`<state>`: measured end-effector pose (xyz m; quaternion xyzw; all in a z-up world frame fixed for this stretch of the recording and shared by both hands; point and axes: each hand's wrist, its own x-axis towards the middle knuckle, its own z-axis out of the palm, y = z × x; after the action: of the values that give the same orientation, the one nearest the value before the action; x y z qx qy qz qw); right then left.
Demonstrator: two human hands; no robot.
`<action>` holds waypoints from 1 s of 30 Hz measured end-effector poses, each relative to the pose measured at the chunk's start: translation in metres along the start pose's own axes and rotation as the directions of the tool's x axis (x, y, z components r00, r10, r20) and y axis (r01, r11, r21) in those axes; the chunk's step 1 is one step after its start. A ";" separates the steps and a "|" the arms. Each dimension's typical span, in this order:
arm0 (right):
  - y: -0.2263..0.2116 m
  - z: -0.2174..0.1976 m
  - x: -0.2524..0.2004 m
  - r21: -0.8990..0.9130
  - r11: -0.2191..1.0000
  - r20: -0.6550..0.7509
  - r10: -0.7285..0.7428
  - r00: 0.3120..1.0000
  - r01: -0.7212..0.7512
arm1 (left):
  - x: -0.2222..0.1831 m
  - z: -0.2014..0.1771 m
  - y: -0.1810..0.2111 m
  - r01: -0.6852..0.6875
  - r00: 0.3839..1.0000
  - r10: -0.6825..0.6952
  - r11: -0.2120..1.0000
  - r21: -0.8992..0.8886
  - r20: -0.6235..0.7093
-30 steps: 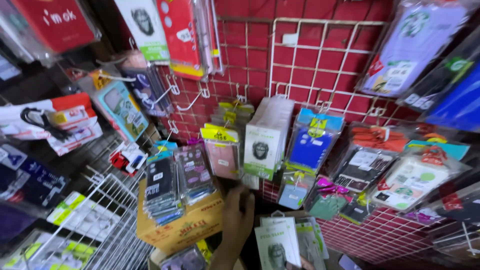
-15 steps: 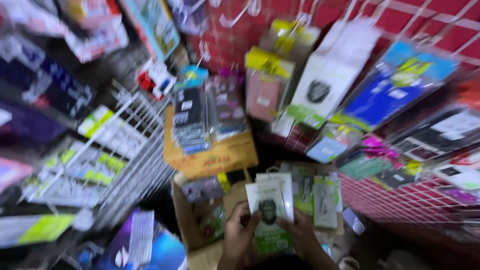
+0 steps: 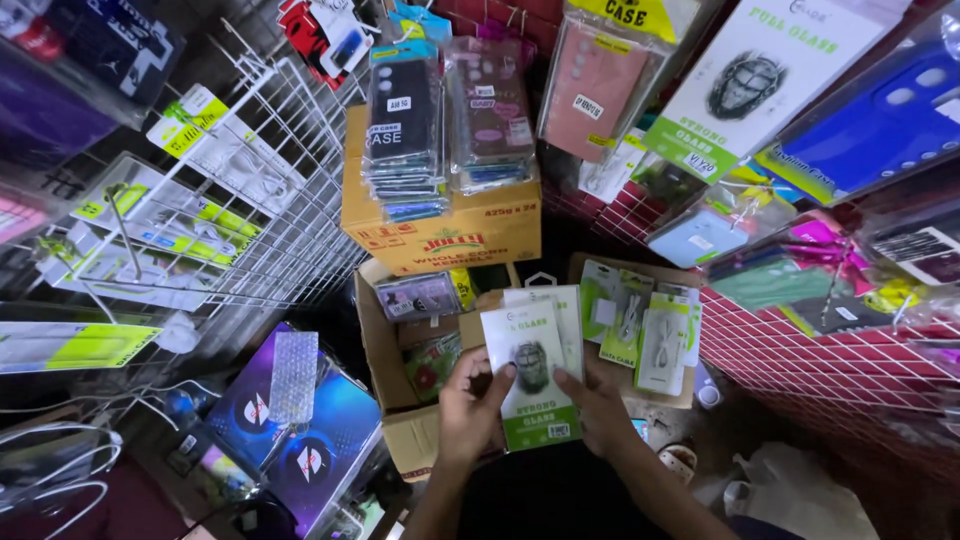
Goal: Organizing and hanging various mobile phone accessories on a display rack.
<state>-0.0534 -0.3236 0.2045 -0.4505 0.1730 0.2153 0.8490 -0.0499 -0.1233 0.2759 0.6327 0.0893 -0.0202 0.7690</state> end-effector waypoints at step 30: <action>-0.019 0.000 -0.014 0.053 0.995 -0.037 -0.088 0.995 0.090 | 0.030 -0.029 -0.053 0.561 0.753 0.193 0.311 -0.767 0.629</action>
<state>-0.0552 -0.3365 0.2245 -0.4379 0.1731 0.1649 0.8666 -0.0316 -0.1034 0.2149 0.0095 -0.0961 -0.2671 0.9588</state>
